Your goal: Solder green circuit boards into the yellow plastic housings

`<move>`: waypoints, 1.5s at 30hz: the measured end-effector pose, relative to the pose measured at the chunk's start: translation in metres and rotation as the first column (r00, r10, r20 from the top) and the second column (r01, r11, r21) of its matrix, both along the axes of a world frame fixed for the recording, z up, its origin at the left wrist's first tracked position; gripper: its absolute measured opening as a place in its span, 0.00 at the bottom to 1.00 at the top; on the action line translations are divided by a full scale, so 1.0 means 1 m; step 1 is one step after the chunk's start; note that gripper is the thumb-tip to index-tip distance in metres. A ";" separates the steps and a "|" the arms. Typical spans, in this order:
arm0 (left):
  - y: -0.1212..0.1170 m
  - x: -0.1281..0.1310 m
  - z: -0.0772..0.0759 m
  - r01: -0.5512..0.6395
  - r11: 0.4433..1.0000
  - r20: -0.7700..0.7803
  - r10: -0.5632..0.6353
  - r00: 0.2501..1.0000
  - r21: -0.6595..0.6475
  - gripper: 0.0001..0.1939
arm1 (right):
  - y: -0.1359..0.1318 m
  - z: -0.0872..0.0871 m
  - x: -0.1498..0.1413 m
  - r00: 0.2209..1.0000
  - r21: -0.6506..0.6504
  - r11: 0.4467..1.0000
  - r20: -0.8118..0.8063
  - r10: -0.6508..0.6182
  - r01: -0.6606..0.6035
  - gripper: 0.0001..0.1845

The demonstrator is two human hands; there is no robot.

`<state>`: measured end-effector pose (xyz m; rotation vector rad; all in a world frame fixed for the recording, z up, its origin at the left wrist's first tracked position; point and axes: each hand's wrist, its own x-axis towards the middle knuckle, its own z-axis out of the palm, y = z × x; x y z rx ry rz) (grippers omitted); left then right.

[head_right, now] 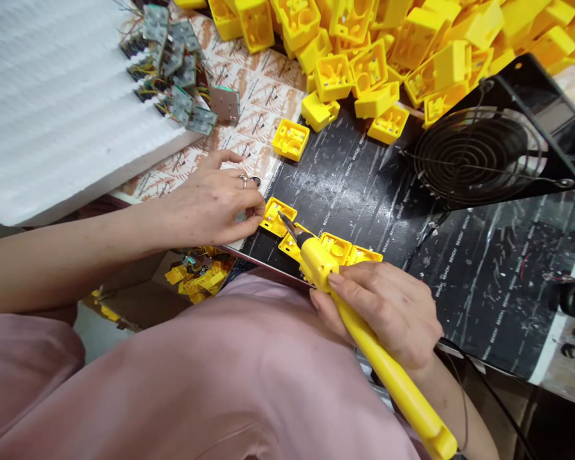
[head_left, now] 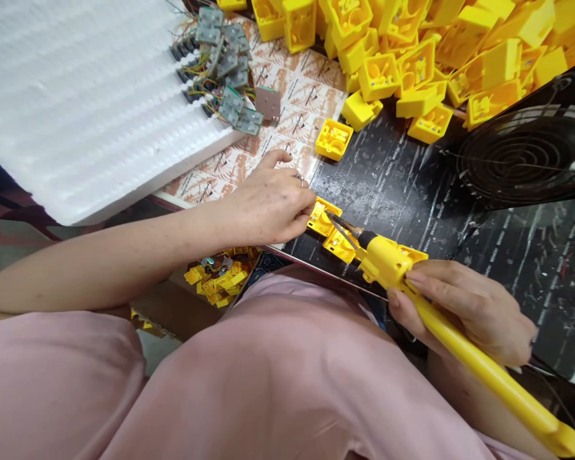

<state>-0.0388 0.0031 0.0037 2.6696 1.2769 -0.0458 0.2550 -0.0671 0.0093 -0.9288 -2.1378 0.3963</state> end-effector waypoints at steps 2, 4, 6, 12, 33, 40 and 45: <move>0.000 -0.001 0.001 -0.021 1.000 0.025 0.021 0.999 -0.012 0.13 | 0.003 0.005 -0.005 0.998 0.089 0.994 0.009 0.060 -0.060 0.26; 0.001 -0.007 0.005 -0.064 0.998 0.112 0.065 0.992 -0.013 0.13 | 0.004 0.008 -0.007 0.998 0.103 0.993 0.035 0.050 -0.054 0.32; 0.005 -0.019 0.010 -0.134 0.991 0.263 0.128 0.956 0.005 0.15 | 0.002 0.008 -0.005 0.999 0.100 0.995 0.040 0.019 -0.023 0.35; 0.020 -0.061 0.009 -0.197 0.980 0.212 0.192 0.958 -0.001 0.17 | -0.003 0.000 0.002 0.999 0.051 0.998 -0.011 -0.039 0.039 0.39; 0.009 -0.026 -0.007 -0.102 0.829 0.433 0.387 0.814 -0.550 0.17 | -0.006 -0.013 0.009 0.982 0.100 0.990 -0.173 -0.078 0.096 0.35; 0.006 -0.054 -0.016 -0.336 0.905 0.383 0.417 0.824 -0.262 0.18 | -0.011 -0.013 0.006 0.965 0.045 0.985 -0.212 -0.156 0.169 0.33; -0.011 -0.054 -0.023 -0.250 0.966 0.164 0.258 0.952 -0.067 0.24 | -0.009 -0.014 0.003 0.961 0.053 0.983 -0.228 -0.160 0.176 0.32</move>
